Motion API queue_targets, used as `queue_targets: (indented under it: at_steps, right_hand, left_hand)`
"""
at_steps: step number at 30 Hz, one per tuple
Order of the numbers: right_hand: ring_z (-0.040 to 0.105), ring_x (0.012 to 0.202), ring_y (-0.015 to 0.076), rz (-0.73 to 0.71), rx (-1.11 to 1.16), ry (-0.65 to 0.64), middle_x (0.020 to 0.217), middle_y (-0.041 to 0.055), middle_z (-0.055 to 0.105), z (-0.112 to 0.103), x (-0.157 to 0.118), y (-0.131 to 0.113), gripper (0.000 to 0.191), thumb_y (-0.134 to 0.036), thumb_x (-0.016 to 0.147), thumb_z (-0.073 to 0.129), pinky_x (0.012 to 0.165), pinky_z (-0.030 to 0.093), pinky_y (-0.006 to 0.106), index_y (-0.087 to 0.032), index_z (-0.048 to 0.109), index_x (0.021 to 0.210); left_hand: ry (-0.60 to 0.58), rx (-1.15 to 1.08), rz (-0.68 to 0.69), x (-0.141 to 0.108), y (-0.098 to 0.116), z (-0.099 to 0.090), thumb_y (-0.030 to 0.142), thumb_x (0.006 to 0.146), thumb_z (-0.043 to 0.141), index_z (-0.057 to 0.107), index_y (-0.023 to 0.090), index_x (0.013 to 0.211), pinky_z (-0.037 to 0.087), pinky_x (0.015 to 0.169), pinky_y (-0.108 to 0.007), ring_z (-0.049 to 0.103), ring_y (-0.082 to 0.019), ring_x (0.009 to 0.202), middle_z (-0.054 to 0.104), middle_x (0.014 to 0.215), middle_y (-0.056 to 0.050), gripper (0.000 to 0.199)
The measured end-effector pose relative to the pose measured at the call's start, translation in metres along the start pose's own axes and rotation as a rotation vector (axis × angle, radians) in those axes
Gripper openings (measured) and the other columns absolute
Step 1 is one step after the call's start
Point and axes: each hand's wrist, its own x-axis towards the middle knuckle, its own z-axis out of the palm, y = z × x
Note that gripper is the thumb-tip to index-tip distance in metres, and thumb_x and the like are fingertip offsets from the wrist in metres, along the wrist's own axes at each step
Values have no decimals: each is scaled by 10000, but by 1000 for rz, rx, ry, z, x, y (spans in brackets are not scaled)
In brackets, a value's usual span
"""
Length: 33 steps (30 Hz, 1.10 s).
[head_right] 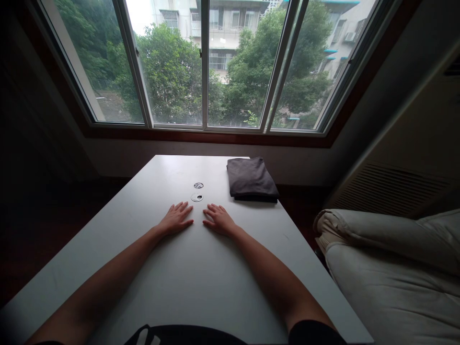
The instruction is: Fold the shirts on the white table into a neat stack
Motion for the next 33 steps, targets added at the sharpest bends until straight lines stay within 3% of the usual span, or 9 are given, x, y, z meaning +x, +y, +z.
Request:
queue_targets:
  at_steps: [33]
  right_hand:
    - [367, 1521, 317, 7, -1, -11, 1630, 106, 418, -3, -1, -2, 577, -558, 1009, 560, 1254, 276, 546, -276, 554, 1512]
  left_hand:
    - [-2, -14, 4, 0, 0, -1, 743, 976, 378, 358, 298, 1629, 103, 1271, -562, 150, -351, 1595, 220, 1729, -93, 790]
